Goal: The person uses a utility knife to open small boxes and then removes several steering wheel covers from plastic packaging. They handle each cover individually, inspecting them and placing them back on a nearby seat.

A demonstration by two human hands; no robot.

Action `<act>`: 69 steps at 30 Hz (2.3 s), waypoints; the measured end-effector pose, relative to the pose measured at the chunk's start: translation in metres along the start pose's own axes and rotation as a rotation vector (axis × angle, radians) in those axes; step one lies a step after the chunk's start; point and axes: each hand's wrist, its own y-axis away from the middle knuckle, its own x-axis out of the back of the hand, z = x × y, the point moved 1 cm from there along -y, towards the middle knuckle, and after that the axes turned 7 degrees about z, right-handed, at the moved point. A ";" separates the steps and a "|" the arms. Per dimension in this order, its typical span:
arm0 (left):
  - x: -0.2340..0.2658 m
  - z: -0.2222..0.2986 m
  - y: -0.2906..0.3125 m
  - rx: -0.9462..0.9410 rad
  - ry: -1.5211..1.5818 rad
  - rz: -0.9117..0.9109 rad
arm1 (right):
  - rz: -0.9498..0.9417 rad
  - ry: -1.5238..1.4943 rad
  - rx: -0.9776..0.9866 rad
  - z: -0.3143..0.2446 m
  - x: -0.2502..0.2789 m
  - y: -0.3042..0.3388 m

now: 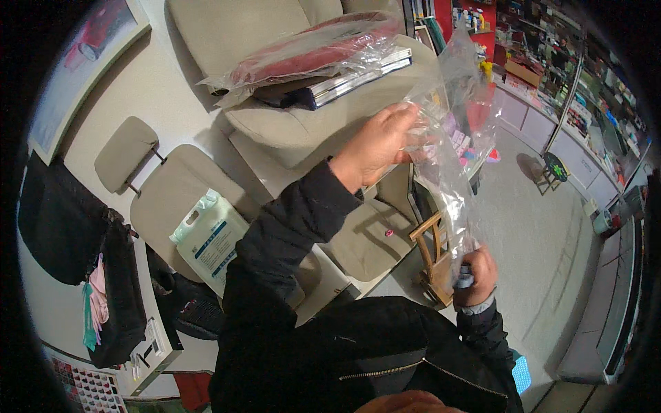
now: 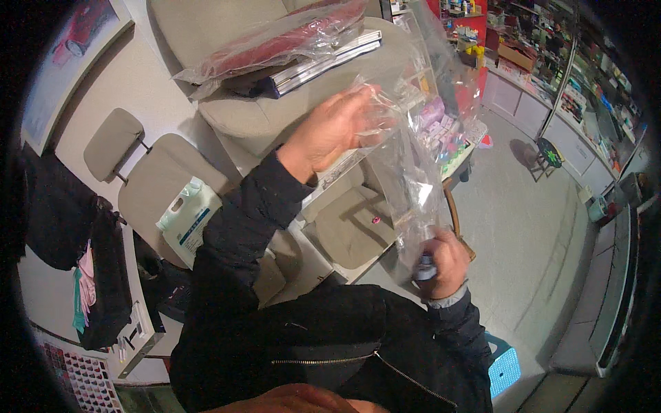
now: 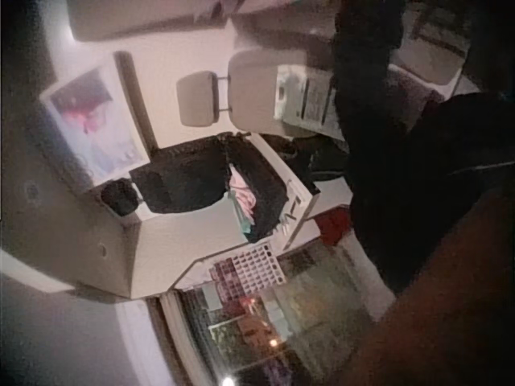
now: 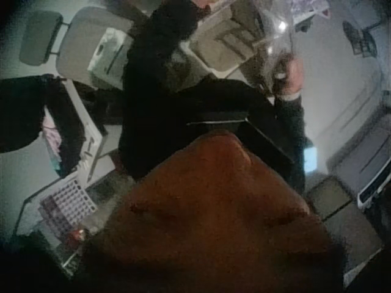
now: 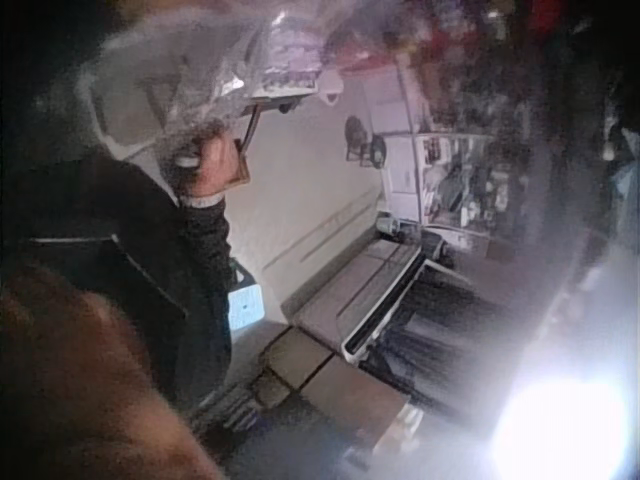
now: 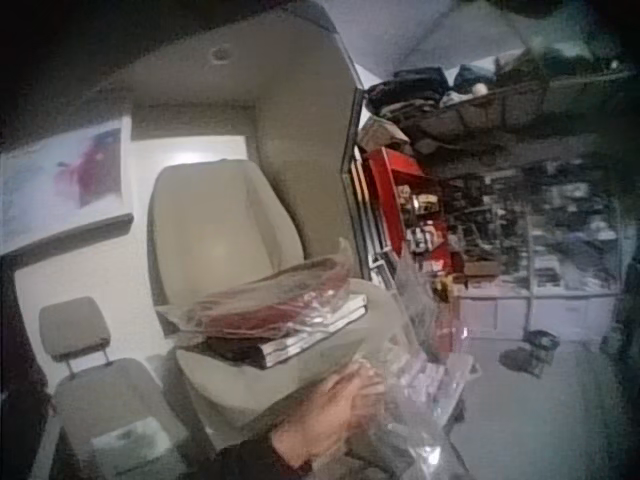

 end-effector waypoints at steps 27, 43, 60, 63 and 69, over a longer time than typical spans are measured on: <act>0.088 0.061 -0.036 -0.951 -2.136 0.384 | 0.192 -0.059 -0.211 0.034 0.016 0.006; 0.064 0.095 -0.045 -0.499 -2.193 0.283 | 0.219 -0.063 -0.180 0.042 0.019 0.013; 0.097 0.094 -0.061 -0.523 -1.874 0.264 | 0.218 -0.037 -0.198 0.042 0.031 0.021; 0.097 0.091 -0.061 -0.616 -1.848 0.285 | 0.210 -0.031 -0.200 0.043 0.031 0.023; 0.089 0.104 -0.058 -0.626 -1.790 0.299 | 0.201 -0.034 -0.179 0.044 0.033 0.023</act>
